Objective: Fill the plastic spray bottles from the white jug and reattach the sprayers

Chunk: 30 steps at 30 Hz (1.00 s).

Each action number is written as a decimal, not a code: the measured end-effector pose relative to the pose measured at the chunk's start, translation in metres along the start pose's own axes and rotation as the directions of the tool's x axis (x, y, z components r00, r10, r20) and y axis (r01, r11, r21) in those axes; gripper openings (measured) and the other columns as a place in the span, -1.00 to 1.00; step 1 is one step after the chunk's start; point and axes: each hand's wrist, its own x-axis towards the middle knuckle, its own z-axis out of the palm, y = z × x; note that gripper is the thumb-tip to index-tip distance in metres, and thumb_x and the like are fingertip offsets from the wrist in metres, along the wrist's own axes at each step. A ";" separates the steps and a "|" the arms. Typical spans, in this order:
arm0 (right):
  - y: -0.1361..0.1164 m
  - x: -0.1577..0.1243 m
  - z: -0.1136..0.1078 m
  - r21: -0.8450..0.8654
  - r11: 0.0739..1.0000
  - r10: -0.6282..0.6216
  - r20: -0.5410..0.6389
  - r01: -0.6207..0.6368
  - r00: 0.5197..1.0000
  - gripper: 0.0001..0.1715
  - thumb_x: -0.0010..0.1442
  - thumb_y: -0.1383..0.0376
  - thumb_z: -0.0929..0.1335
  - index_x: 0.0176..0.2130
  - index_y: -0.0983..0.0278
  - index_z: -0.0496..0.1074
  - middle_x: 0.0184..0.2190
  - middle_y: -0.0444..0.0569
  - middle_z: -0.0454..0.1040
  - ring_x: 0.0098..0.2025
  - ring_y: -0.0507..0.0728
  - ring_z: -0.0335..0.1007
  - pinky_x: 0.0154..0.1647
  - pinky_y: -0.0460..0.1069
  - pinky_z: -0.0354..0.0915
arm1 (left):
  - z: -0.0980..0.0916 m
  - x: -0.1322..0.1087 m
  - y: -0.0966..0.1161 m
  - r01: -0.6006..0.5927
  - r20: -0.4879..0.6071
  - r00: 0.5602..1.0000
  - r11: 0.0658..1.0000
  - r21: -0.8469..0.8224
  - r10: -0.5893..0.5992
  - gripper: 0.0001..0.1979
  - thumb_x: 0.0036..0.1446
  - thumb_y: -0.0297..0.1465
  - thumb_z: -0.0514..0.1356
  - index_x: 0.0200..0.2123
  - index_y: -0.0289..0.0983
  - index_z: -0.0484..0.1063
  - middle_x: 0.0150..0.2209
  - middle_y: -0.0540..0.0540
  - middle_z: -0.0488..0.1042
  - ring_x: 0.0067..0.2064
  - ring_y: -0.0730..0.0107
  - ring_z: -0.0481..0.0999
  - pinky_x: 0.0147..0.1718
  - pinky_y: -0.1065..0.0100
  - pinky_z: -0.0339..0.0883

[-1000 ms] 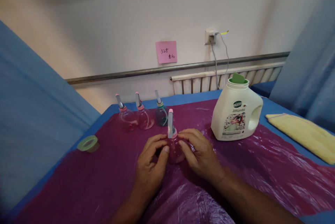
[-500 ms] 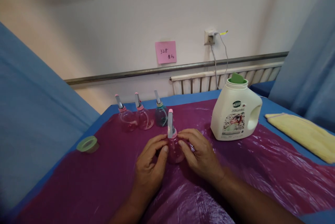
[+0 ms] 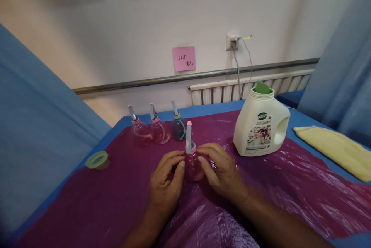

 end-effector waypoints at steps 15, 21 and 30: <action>-0.002 0.000 0.001 0.007 1.000 0.001 -0.017 -0.001 1.000 -0.73 0.53 0.36 0.39 0.14 0.12 0.58 0.06 0.06 0.66 0.12 0.20 0.62 0.18 0.15 0.56 | -0.001 -0.001 0.001 -0.024 0.013 1.000 1.000 0.008 0.024 -0.83 0.46 -0.45 0.27 -0.02 -0.17 0.69 0.03 -0.14 0.68 0.05 0.27 0.71 0.06 0.28 0.59; -0.002 0.001 -0.001 0.016 1.000 -0.004 -0.012 0.004 1.000 -0.72 0.51 0.36 0.40 0.14 0.12 0.59 0.06 0.04 0.68 0.11 0.19 0.64 0.18 0.13 0.55 | -0.001 0.001 0.003 -0.025 0.012 1.000 1.000 -0.019 0.025 -0.84 0.46 -0.46 0.29 -0.05 -0.18 0.69 -0.02 -0.11 0.67 0.00 0.32 0.70 0.00 0.36 0.58; -0.002 0.001 -0.001 0.019 1.000 0.011 -0.006 -0.011 1.000 -0.74 0.52 0.36 0.41 0.13 0.12 0.59 0.06 0.02 0.67 0.12 0.17 0.62 0.19 0.12 0.54 | 0.000 0.002 0.005 -0.028 0.010 1.000 0.999 -0.032 0.028 -0.85 0.47 -0.47 0.28 -0.06 -0.20 0.68 -0.06 -0.11 0.66 -0.04 0.34 0.69 -0.04 0.38 0.56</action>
